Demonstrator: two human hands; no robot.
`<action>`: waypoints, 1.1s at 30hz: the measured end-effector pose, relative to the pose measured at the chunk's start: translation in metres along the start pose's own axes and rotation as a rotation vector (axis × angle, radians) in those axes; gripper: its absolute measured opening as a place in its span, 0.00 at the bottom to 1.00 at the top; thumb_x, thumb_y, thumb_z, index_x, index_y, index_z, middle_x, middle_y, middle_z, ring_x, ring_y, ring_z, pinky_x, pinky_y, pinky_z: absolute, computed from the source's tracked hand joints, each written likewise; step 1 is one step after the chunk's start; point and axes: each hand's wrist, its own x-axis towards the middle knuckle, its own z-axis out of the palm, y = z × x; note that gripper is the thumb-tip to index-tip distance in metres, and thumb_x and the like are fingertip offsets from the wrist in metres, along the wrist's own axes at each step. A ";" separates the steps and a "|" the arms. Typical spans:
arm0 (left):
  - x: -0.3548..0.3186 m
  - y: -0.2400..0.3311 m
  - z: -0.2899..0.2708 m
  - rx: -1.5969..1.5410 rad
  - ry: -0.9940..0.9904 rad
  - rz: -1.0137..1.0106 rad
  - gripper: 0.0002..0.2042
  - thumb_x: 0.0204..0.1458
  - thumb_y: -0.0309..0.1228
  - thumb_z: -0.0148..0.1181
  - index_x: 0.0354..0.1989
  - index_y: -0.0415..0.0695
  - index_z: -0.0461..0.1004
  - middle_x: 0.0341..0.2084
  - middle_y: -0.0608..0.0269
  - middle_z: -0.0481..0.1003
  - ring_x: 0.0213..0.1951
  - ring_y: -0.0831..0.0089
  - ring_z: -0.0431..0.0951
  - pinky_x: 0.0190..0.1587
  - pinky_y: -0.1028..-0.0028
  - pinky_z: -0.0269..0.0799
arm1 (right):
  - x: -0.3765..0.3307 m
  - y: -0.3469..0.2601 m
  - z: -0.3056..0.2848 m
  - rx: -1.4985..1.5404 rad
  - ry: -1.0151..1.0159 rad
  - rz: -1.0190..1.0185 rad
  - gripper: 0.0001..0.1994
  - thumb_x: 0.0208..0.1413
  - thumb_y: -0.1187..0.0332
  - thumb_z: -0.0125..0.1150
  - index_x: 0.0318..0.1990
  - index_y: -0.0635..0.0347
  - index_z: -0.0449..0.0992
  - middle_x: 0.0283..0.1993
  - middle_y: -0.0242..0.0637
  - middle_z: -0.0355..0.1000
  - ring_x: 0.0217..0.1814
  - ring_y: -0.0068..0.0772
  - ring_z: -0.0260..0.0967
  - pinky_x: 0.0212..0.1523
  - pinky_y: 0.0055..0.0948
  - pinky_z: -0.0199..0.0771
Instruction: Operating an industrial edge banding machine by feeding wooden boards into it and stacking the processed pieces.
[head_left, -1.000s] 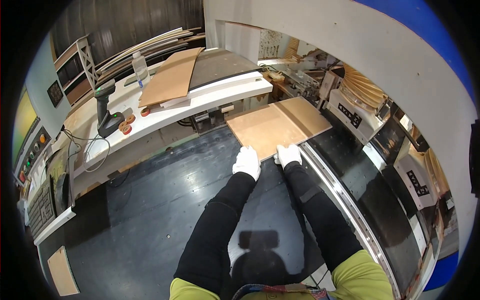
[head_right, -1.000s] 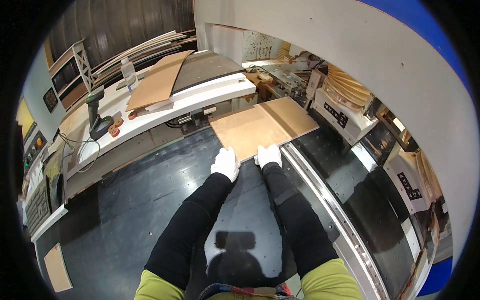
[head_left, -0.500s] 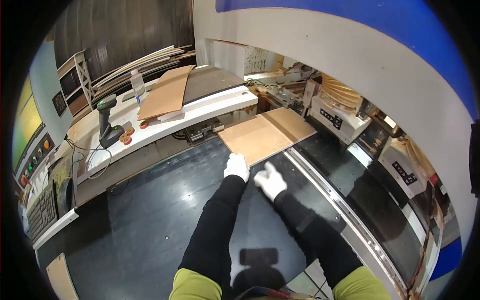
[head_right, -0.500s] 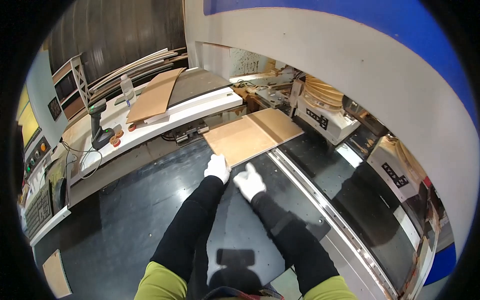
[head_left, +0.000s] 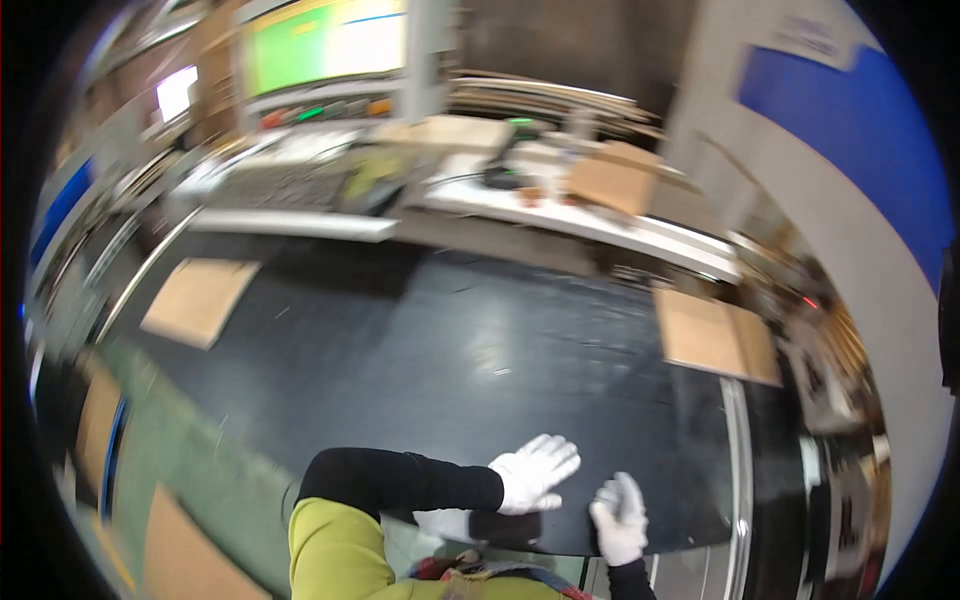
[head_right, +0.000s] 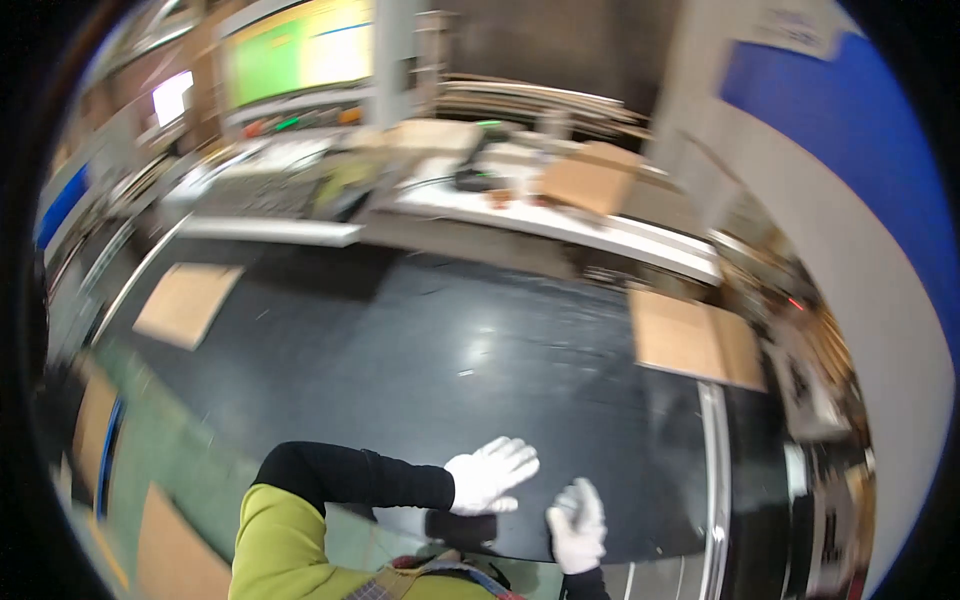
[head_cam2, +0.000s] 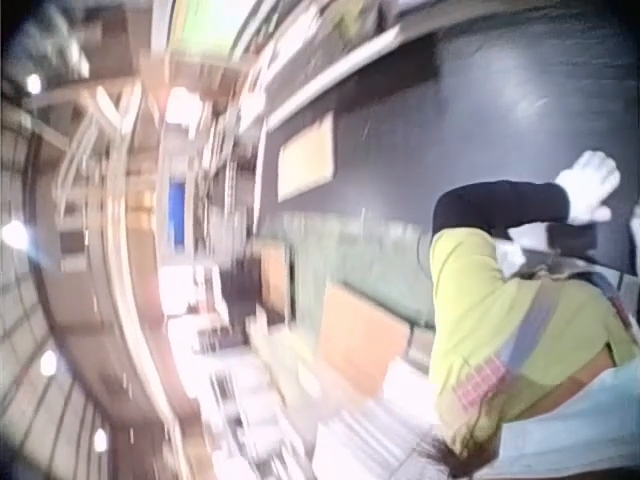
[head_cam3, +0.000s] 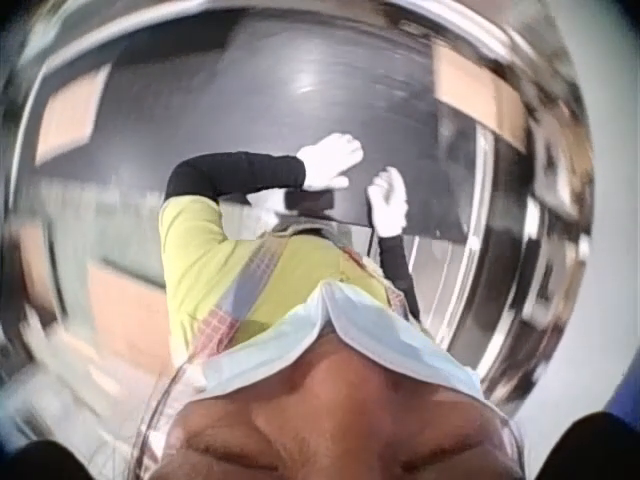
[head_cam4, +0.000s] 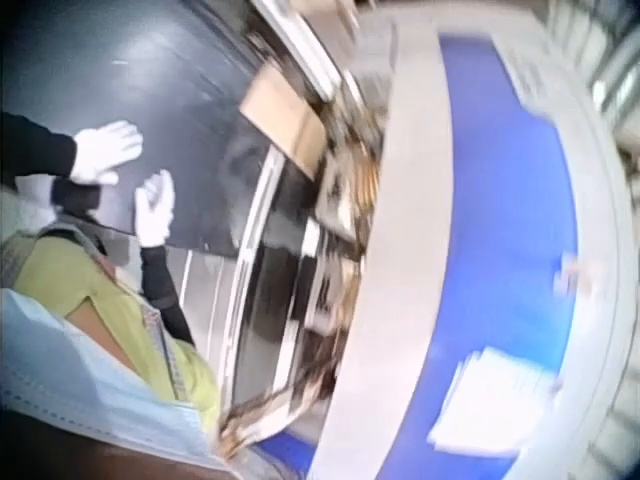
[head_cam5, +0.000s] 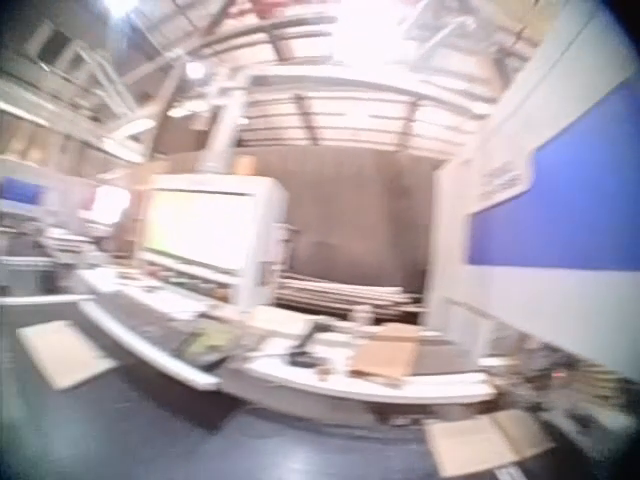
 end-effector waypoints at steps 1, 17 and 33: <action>-0.034 0.012 -0.004 -0.022 0.004 -0.048 0.33 0.49 0.40 0.56 0.61 0.35 0.55 0.61 0.43 0.55 0.64 0.46 0.52 0.66 0.54 0.48 | 0.001 0.002 -0.001 0.068 0.007 -0.004 0.30 0.48 0.81 0.59 0.61 0.67 0.59 0.49 0.42 0.68 0.47 0.28 0.69 0.50 0.27 0.71; -0.464 -0.014 -0.062 0.431 0.564 -0.956 0.32 0.52 0.49 0.52 0.59 0.38 0.58 0.58 0.48 0.61 0.58 0.50 0.61 0.63 0.51 0.50 | 0.017 -0.064 0.312 -0.062 -0.678 0.169 0.27 0.46 0.78 0.56 0.58 0.72 0.62 0.37 0.37 0.70 0.34 0.25 0.69 0.37 0.24 0.72; -0.900 -0.202 -0.207 0.406 0.972 -1.373 0.25 0.52 0.35 0.54 0.56 0.37 0.59 0.48 0.42 0.68 0.49 0.47 0.68 0.51 0.58 0.66 | 0.041 -0.139 0.885 -1.091 -0.279 -0.350 0.32 0.58 0.43 0.42 0.46 0.70 0.71 0.49 0.61 0.69 0.53 0.56 0.67 0.54 0.43 0.67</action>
